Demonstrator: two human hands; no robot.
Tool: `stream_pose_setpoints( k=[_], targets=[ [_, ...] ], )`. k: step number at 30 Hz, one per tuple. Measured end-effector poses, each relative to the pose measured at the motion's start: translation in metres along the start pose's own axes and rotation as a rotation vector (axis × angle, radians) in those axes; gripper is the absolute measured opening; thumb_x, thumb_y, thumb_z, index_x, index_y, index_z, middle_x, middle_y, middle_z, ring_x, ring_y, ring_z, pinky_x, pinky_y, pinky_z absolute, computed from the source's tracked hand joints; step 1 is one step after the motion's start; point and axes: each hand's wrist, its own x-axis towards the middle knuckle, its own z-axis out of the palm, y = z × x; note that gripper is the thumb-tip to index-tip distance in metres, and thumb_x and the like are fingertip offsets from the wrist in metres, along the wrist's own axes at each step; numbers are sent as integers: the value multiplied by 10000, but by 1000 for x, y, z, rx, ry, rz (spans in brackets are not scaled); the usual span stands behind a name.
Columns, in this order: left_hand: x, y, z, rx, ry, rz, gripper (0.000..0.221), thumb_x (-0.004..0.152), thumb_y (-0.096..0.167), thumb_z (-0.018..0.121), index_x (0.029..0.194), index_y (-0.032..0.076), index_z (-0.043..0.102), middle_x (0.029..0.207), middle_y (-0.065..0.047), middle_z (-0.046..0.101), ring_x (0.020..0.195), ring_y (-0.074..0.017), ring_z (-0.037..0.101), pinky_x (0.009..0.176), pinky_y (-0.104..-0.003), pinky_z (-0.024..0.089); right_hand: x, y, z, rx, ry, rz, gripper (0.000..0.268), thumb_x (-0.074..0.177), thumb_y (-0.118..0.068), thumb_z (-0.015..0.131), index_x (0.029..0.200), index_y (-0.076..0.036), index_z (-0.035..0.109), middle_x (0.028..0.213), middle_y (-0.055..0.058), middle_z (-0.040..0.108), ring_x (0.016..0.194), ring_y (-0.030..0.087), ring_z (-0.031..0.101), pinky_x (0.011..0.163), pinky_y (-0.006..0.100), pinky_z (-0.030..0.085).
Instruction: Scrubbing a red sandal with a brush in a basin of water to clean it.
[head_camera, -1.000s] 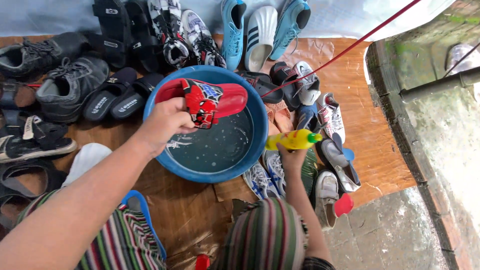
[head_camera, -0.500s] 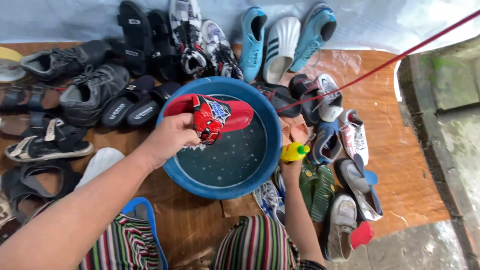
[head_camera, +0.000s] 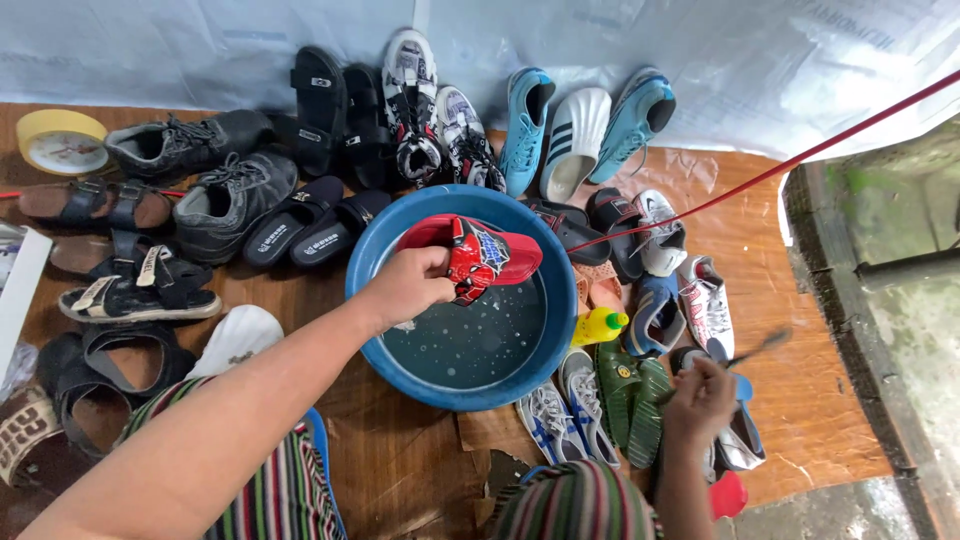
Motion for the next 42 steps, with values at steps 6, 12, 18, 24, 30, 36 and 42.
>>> stream_pose_setpoints(
  k=[6,12,18,24,30,36,42],
  targets=[
    [11,-17,2,6,10,70,206,765,24,677,963,7,730,830,-58,709,728,-134,606,684,-238,490,51,-161,-15,-89,-710,4,463,883,-36,586,1336,-127,590,1161,71,711,965,220,693,824,346,551],
    [25,-18,7,70,123,-1,84,701,216,735,775,177,729,649,9,674,674,-123,653,646,-232,473,57,-260,12,33,-726,-228,374,905,-138,703,1272,-183,644,929,101,770,793,361,775,617,435,643],
    [34,-19,-9,84,183,22,113,659,249,765,751,193,729,641,13,679,661,-140,671,638,-259,493,55,-269,54,-22,-603,-441,340,956,-163,651,1295,-188,671,1044,97,731,915,337,747,736,445,622],
    [40,-41,-31,124,229,33,122,642,274,742,742,204,737,667,36,693,728,-152,671,703,-270,497,1,-271,83,-185,-481,-354,410,965,-182,617,1355,-301,656,1025,37,684,846,272,735,675,401,621],
    [22,-33,-32,113,248,43,107,655,267,737,742,207,743,659,41,663,728,-127,623,693,-257,475,-22,-260,108,-3,-354,-241,447,1001,-39,557,1411,-196,639,902,92,656,791,332,703,614,459,570],
    [27,-47,-36,217,253,60,96,680,255,716,705,163,701,628,-13,672,693,-190,655,677,-290,499,-54,-278,116,102,-398,-180,505,969,-53,576,1400,-304,652,893,-7,691,828,253,729,745,446,594],
    [29,-55,-31,257,207,98,109,693,307,747,701,201,720,649,12,698,690,-153,638,661,-284,501,-40,-231,126,195,-323,-121,504,1001,16,534,1473,-157,576,876,34,653,748,231,676,674,460,573]
  ],
)
